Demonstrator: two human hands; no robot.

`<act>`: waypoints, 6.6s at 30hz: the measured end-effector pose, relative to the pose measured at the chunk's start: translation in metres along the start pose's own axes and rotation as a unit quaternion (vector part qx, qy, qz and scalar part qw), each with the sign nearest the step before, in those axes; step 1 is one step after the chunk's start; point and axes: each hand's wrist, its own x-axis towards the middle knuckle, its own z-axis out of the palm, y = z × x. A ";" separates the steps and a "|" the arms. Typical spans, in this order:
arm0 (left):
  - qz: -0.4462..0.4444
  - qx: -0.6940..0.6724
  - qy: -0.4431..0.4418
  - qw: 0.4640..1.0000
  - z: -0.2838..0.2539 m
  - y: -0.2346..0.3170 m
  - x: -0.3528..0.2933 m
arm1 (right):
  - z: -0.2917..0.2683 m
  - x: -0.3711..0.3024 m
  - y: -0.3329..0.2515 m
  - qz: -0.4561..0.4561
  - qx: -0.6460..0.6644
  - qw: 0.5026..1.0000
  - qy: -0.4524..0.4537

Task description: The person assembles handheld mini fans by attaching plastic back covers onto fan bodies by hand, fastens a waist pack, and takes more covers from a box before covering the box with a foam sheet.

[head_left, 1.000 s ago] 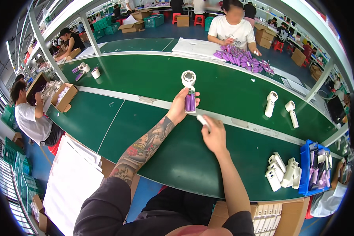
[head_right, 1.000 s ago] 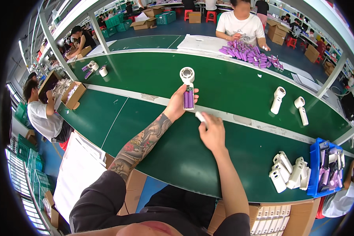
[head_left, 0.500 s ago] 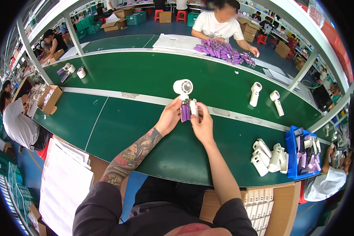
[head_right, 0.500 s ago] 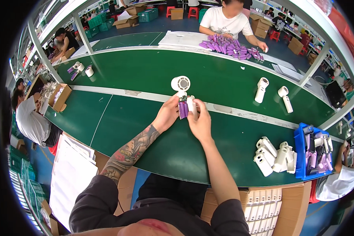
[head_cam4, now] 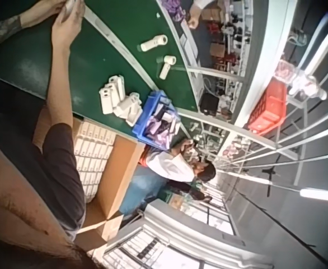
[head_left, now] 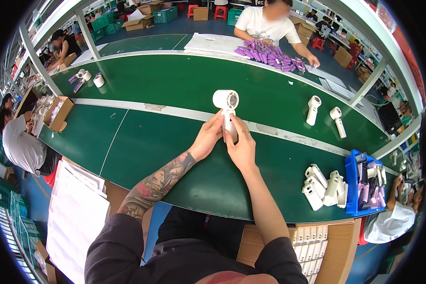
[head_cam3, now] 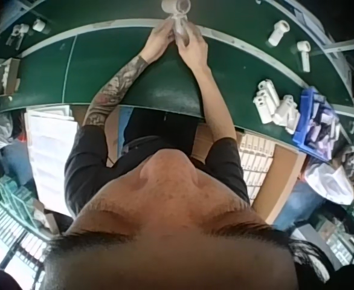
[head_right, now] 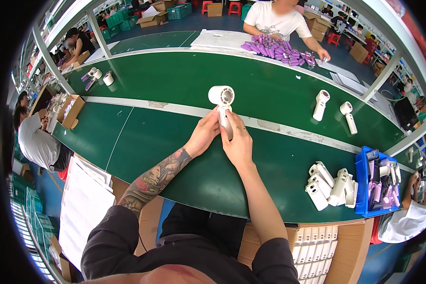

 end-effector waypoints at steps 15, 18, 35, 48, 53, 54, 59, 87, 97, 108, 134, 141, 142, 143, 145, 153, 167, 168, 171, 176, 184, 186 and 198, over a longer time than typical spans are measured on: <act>0.032 0.139 -0.027 0.989 -0.022 -0.004 0.008 | 0.015 -0.007 0.006 0.012 0.027 0.999 0.017; 0.039 0.146 -0.060 0.987 -0.022 0.000 0.010 | 0.018 -0.006 0.005 0.184 0.252 0.949 0.032; -0.027 0.332 -0.095 0.938 -0.025 0.003 0.011 | 0.006 -0.009 0.007 0.090 0.022 0.991 -0.097; 0.051 0.347 -0.138 0.926 -0.008 0.000 -0.001 | -0.007 0.011 0.020 0.384 0.610 0.684 -0.111; 0.243 0.471 -0.081 0.844 0.006 -0.001 -0.008 | -0.012 0.012 0.006 0.334 0.591 0.726 -0.110; 0.243 0.470 -0.082 0.845 0.004 -0.001 -0.007 | -0.009 0.012 0.004 0.335 0.590 0.726 -0.110; 0.106 0.479 -0.106 0.865 -0.013 -0.008 0.004 | 0.003 0.012 0.003 0.339 0.372 0.863 -0.048; 0.076 0.347 -0.062 0.933 -0.023 -0.008 0.007 | -0.099 0.062 0.089 0.356 0.345 0.854 0.157; 0.102 0.399 -0.087 0.907 -0.034 -0.005 0.006 | -0.316 0.001 0.067 0.418 -0.591 0.648 -0.237; 0.136 0.413 -0.090 0.896 -0.032 -0.007 0.004 | -0.289 -0.008 0.068 0.379 -0.626 0.643 -0.227; 0.179 0.503 0.630 0.564 -0.425 0.167 0.087 | 0.072 0.037 -0.009 0.303 0.376 0.875 -0.020; -0.016 0.437 0.588 0.681 -0.435 0.200 0.112 | 0.072 0.037 -0.008 0.294 0.307 0.904 -0.046; -0.033 0.456 0.571 0.682 -0.436 0.200 0.113 | 0.072 0.037 -0.009 0.294 0.301 0.906 -0.048; -0.050 0.475 0.553 0.683 -0.436 0.199 0.115 | 0.071 0.036 -0.010 0.294 0.294 0.908 -0.049; -0.052 0.470 0.540 0.696 -0.446 0.195 0.113 | 0.071 0.032 -0.014 0.298 0.302 0.904 -0.053; -0.080 0.575 0.537 0.612 -0.391 0.163 0.137 | 0.069 0.032 -0.006 0.297 0.294 0.907 -0.048; -0.071 0.597 0.488 0.633 -0.394 0.177 0.175 | 0.075 0.037 -0.009 0.307 0.290 0.905 -0.050; -0.080 0.600 0.487 0.630 -0.392 0.175 0.177 | 0.074 0.037 -0.010 0.311 0.297 0.902 -0.043; -0.072 0.622 0.473 0.620 -0.378 0.162 0.179 | 0.072 0.036 -0.009 0.308 0.293 0.904 -0.043; -0.037 0.654 0.322 0.684 -0.326 0.133 0.165 | 0.081 0.036 -0.014 0.296 0.313 0.901 -0.054; 0.093 0.245 0.124 0.957 -0.140 0.092 0.098 | 0.073 0.031 -0.005 0.261 0.307 0.913 0.065; 0.048 0.046 0.127 0.990 -0.128 0.083 0.096 | 0.072 0.031 -0.003 0.244 0.272 0.929 0.060; -0.074 -0.198 -0.058 0.976 -0.090 0.027 0.065 | 0.059 0.020 -0.011 0.085 0.002 0.996 0.007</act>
